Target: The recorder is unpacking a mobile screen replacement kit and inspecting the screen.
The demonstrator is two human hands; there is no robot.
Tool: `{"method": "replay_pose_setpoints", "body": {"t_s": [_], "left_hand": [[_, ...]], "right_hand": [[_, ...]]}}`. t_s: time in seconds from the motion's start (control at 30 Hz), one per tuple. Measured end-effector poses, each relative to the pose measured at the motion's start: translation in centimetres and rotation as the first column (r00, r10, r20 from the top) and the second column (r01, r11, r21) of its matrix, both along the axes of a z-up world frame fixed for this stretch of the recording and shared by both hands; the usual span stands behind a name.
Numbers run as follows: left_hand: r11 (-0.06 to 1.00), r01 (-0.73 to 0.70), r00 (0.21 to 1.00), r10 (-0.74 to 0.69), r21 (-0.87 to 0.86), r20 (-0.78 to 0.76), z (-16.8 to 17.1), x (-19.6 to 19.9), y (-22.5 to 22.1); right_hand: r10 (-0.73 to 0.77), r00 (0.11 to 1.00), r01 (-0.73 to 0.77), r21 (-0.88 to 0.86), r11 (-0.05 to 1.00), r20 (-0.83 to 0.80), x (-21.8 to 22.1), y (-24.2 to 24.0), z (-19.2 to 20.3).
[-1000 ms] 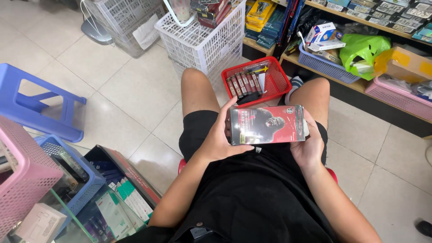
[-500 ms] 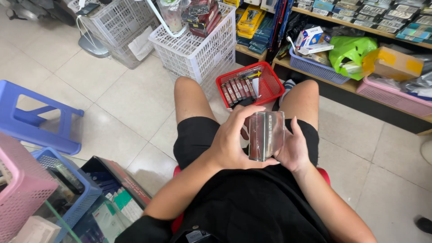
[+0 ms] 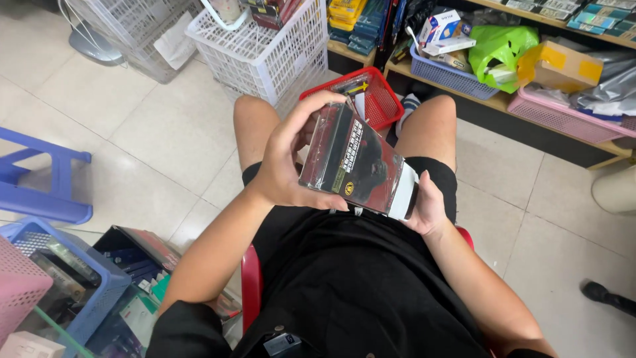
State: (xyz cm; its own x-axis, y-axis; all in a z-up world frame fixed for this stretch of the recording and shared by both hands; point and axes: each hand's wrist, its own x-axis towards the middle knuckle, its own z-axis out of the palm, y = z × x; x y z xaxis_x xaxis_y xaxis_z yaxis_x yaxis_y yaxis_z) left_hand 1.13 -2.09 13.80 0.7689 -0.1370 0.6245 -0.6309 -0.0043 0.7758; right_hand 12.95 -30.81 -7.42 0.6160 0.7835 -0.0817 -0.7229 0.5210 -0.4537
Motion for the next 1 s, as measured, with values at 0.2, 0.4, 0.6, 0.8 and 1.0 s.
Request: {"method": "replay_pose_setpoints", "body": {"t_s": [0.2, 0.4, 0.6, 0.8, 1.0], "left_hand": [[0.995, -0.028, 0.999, 0.031, 0.093, -0.033, -1.9, -0.7, 0.3], [0.983, -0.107, 0.994, 0.106, -0.148, -0.013, -2.7, -1.4, 1.9], [0.904, -0.174, 0.983, 0.180, -0.390, -0.022, -5.1, -1.8, 4.6], [0.838, -0.129, 0.991, 0.120, -0.531, -0.051, -7.0, -2.6, 6.7], [0.767, -0.123, 0.991, 0.065, -0.630, -0.114, -10.3, -3.5, 8.6]], "right_hand": [[0.106, 0.990, -0.093, -0.136, 0.986, 0.089, 0.0, -0.5, -0.7], [0.134, 0.991, -0.130, -0.229, 0.965, 0.002, 1.3, -1.4, -1.6], [0.051, 0.996, -0.036, -0.200, 0.979, 0.070, 2.6, -2.9, -1.7], [0.018, 0.998, -0.003, -0.208, 0.978, 0.068, 2.8, -3.1, -2.2], [0.038, 0.999, -0.032, -0.176, 0.984, 0.030, 2.6, -3.1, -1.7]]}}
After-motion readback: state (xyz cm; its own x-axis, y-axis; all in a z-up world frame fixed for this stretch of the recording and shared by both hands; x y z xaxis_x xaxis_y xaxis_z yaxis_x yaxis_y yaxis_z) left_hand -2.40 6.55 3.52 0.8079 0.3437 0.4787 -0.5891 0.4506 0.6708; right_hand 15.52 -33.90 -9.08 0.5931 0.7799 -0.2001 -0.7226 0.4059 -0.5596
